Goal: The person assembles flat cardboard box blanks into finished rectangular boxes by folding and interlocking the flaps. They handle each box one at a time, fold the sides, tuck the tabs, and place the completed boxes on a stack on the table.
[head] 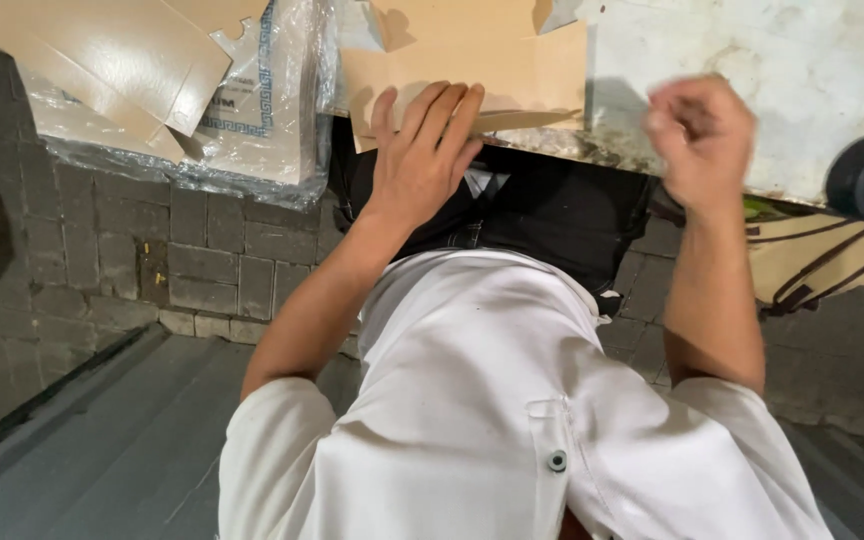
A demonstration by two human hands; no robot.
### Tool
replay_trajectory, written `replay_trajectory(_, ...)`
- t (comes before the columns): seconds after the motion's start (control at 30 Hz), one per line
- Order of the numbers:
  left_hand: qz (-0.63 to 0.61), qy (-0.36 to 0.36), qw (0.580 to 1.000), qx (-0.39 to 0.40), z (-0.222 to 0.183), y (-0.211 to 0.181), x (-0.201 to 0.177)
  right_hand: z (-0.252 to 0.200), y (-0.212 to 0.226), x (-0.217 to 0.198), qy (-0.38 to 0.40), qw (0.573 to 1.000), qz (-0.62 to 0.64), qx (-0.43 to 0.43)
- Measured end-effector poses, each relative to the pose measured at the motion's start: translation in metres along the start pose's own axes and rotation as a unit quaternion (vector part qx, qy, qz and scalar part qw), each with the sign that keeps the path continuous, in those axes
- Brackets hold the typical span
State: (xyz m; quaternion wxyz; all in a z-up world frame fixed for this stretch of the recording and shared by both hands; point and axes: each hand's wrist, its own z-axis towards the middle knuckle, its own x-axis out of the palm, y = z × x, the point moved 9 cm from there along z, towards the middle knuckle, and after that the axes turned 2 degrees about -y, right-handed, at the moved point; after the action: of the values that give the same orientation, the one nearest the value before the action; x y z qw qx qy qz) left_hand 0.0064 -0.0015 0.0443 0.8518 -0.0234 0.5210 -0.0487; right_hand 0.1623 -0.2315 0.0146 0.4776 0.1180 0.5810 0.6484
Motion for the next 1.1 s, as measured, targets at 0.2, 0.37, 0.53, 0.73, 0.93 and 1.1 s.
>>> replay_trajectory(0.2,-0.143,0.025,0.988,0.052,0.002,0.01,0.011,0.021,0.027,0.064,0.239,0.933,-0.257,-0.073)
replay_trajectory(0.37,-0.222,0.076,0.971,0.038,-0.006,0.032,0.003,0.029,0.024,0.087,0.217,0.911,-0.308,-0.167)
replay_trajectory(0.53,-0.096,0.002,0.995,-0.001,-0.005,0.033,-0.029,0.031,0.069,0.106,0.169,0.918,-0.231,-0.273)
replay_trajectory(0.73,-0.126,-0.157,0.98,0.009,0.008,-0.005,-0.079,0.04,0.096,0.116,0.154,0.979,-0.057,-0.122)
replay_trajectory(0.93,-0.171,-0.041,0.984,-0.002,0.036,0.003,-0.087,0.038,0.123,0.117,0.132,0.982,-0.029,-0.128)
replay_trajectory(1.1,-0.236,-0.155,0.959,0.019,0.035,0.019,-0.106,0.036,0.105,0.111,0.1,0.993,0.044,0.034)
